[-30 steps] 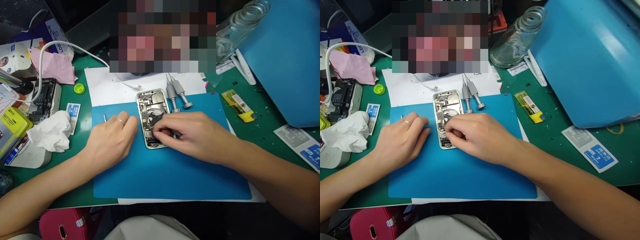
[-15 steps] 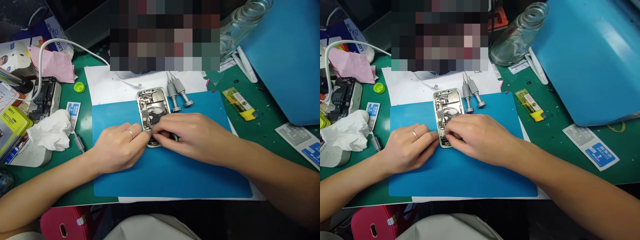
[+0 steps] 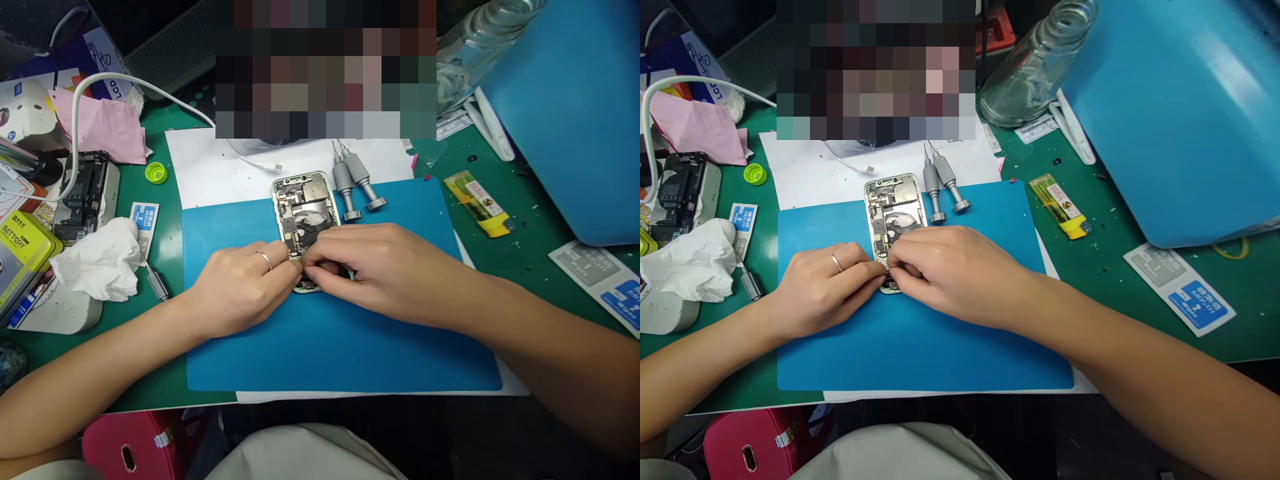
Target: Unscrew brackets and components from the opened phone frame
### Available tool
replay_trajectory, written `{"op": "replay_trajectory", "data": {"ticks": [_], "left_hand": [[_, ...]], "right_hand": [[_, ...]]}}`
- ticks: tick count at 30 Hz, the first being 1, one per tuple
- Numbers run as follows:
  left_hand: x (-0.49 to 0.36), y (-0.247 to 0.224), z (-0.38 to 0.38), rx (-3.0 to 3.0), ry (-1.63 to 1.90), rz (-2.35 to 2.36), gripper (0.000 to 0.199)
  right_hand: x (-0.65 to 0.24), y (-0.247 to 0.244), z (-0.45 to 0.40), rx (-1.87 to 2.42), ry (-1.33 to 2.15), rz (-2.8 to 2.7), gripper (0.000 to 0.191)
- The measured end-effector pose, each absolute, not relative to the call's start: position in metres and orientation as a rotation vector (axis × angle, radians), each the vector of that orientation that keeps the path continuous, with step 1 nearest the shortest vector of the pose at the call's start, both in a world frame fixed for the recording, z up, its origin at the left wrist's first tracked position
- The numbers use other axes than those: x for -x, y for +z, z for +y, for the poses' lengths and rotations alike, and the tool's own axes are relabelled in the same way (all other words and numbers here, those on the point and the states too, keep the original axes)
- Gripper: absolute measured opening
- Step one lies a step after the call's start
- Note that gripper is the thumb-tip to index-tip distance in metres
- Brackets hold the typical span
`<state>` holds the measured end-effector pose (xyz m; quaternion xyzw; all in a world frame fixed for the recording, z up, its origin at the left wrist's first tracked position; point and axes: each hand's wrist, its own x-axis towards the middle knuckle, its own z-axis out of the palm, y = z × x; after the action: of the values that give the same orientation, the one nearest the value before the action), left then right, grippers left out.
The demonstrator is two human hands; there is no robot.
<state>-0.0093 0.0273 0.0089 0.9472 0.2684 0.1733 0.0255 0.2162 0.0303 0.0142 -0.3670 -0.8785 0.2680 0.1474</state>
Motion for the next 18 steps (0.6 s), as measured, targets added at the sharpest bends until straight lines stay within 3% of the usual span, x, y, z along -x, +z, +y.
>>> {"op": "replay_trajectory", "data": {"ticks": [18], "left_hand": [[0.0059,0.0082,0.0282,-2.963,0.467,0.845,0.021]], "right_hand": [[-0.2217,0.0094,0.032,0.985,0.706,-2.511,0.022]]}}
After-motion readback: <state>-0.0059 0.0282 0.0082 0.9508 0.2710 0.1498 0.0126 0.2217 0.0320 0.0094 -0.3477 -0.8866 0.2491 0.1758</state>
